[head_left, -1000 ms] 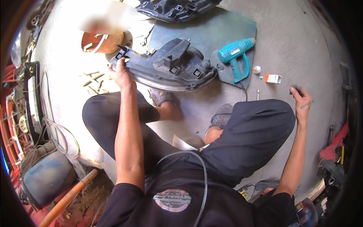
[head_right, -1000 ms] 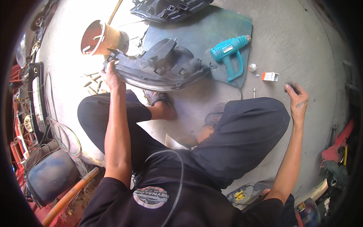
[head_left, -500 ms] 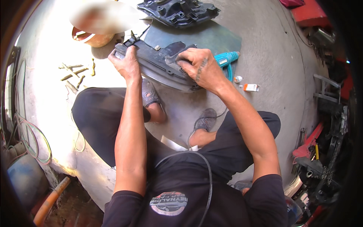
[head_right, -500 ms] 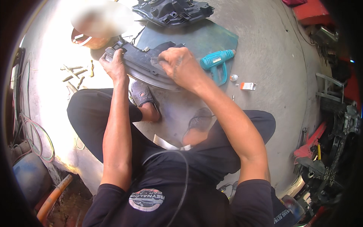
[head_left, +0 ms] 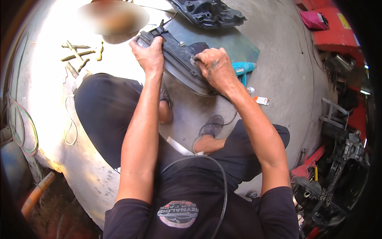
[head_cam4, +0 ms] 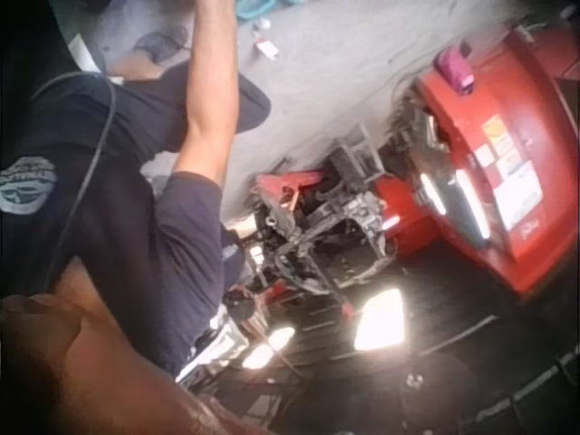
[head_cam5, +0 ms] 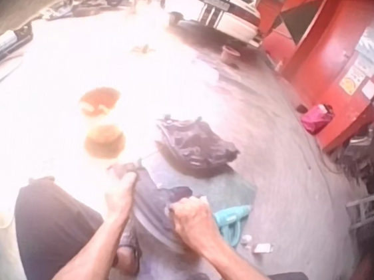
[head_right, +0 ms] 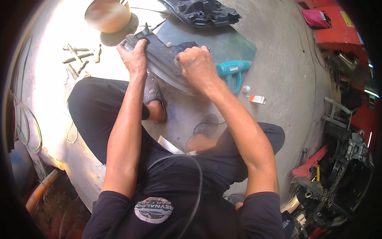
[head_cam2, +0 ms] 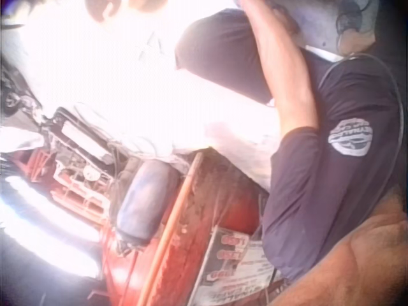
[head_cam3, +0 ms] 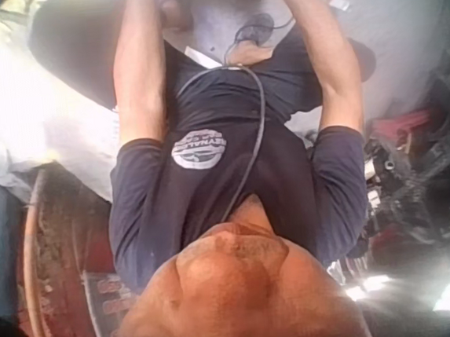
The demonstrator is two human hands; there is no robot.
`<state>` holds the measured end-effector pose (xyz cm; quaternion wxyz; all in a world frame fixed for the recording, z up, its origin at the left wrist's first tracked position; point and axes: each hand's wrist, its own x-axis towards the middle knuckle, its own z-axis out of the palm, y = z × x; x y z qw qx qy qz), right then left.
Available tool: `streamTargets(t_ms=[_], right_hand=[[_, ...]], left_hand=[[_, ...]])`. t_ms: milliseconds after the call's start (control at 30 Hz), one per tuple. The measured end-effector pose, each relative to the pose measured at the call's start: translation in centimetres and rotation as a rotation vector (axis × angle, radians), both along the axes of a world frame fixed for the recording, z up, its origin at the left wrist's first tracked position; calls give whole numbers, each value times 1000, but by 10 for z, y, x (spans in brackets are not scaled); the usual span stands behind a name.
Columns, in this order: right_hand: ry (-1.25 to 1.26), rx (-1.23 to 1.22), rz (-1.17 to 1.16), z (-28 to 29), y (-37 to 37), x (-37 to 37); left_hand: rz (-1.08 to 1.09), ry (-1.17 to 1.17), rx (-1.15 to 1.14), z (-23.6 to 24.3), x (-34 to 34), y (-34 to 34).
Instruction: The person sits on the floor and applies a white substance from a tube to a black plastic car part, spreading it with a finger. They rotate the part to access different areas and continue applying the substance to multiple spots.
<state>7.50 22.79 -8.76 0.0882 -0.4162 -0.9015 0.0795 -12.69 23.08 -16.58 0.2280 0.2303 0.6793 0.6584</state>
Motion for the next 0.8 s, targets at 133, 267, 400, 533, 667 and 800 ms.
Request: streamTargets(t_ms=[133, 267, 400, 533, 667, 800], right_hand=[[-9, 2, 4, 0, 1, -1], [5, -5, 2, -1, 2, -7], [3, 8, 3, -2, 4, -11], [57, -25, -20, -1, 8, -14], [82, -44, 2, -3, 11, -15], [87, -75, 35, -1, 9, -7]], left_hand=[[7, -16, -9, 10, 2, -3], [13, 15, -23, 5, 0, -2], [14, 39, -34, -1, -1, -1], [2, -4, -17, -2, -1, -1], [-8, -4, -20, -3, 0, -2], [-18, -2, -20, -4, -2, -3]])
